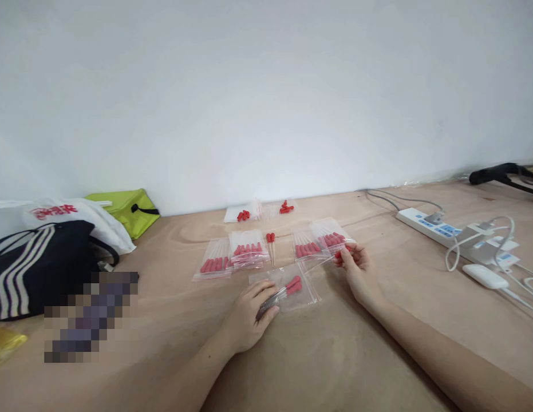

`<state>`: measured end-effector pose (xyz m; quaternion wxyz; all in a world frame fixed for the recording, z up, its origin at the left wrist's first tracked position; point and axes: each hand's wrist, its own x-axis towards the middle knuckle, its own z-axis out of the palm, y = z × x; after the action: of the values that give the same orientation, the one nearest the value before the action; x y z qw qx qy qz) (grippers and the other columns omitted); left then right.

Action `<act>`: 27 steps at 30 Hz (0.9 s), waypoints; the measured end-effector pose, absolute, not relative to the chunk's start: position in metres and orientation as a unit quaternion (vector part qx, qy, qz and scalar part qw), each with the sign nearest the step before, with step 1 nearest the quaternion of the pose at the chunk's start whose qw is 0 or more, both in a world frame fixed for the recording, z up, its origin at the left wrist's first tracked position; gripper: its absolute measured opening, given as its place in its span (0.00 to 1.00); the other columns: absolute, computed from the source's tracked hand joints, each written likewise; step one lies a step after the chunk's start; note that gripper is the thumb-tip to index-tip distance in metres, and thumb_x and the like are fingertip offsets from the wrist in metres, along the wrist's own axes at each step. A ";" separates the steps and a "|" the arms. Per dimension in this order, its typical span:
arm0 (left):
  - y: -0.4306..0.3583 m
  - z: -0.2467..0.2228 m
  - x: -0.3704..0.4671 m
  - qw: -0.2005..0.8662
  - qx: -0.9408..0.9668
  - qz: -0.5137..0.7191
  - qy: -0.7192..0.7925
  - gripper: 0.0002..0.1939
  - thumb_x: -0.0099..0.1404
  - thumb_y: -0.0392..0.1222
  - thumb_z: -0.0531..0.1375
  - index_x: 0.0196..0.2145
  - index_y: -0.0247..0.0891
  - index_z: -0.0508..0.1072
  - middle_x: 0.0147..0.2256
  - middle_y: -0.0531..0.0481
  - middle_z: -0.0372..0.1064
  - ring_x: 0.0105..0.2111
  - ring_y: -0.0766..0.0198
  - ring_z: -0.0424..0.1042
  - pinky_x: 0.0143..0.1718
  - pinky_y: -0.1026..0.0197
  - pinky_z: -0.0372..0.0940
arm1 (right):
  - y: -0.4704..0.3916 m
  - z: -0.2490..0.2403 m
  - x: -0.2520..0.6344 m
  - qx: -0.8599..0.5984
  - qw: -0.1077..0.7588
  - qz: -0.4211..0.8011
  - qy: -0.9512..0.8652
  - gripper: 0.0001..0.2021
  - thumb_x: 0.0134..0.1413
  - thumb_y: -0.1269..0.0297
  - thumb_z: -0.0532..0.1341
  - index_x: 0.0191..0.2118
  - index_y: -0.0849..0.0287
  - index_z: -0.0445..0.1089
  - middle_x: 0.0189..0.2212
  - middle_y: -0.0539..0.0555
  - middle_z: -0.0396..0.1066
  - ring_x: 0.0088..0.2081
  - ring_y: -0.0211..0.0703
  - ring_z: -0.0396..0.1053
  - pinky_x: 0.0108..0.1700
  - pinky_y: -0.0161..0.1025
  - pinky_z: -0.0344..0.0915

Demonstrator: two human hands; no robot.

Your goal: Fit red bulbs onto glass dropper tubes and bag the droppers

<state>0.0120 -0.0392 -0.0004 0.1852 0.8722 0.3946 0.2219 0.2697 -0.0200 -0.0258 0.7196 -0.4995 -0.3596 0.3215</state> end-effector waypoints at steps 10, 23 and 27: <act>-0.039 0.001 0.014 0.178 0.874 0.217 0.397 0.15 0.61 0.41 0.53 0.46 0.41 0.68 0.48 0.46 0.65 0.49 0.57 0.63 0.50 0.53 0.60 | -0.016 -0.020 0.271 -0.494 0.727 0.358 -0.316 0.18 0.39 0.52 0.62 0.34 0.56 0.59 0.23 0.46 0.65 0.21 0.34 0.64 0.25 0.35 0.64; -0.042 0.009 0.016 0.205 0.856 0.224 0.418 0.20 0.60 0.39 0.54 0.50 0.38 0.61 0.49 0.44 0.63 0.48 0.56 0.63 0.48 0.53 0.61 | -0.026 -0.024 0.256 -0.426 0.610 0.546 -0.386 0.18 0.38 0.53 0.64 0.32 0.57 0.60 0.23 0.46 0.67 0.26 0.35 0.68 0.32 0.37 0.66; -0.042 0.009 0.016 0.207 0.857 0.215 0.419 0.19 0.60 0.40 0.54 0.49 0.38 0.61 0.48 0.44 0.64 0.48 0.56 0.63 0.48 0.53 0.60 | -0.027 -0.021 0.256 -0.442 0.575 0.561 -0.399 0.18 0.35 0.53 0.66 0.31 0.58 0.64 0.25 0.47 0.68 0.27 0.34 0.67 0.35 0.37 0.66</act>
<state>0.0157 -0.0423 0.0093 0.2067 0.8573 0.4195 0.2154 0.2555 -0.0268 -0.0209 0.5752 -0.4416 -0.3991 0.5611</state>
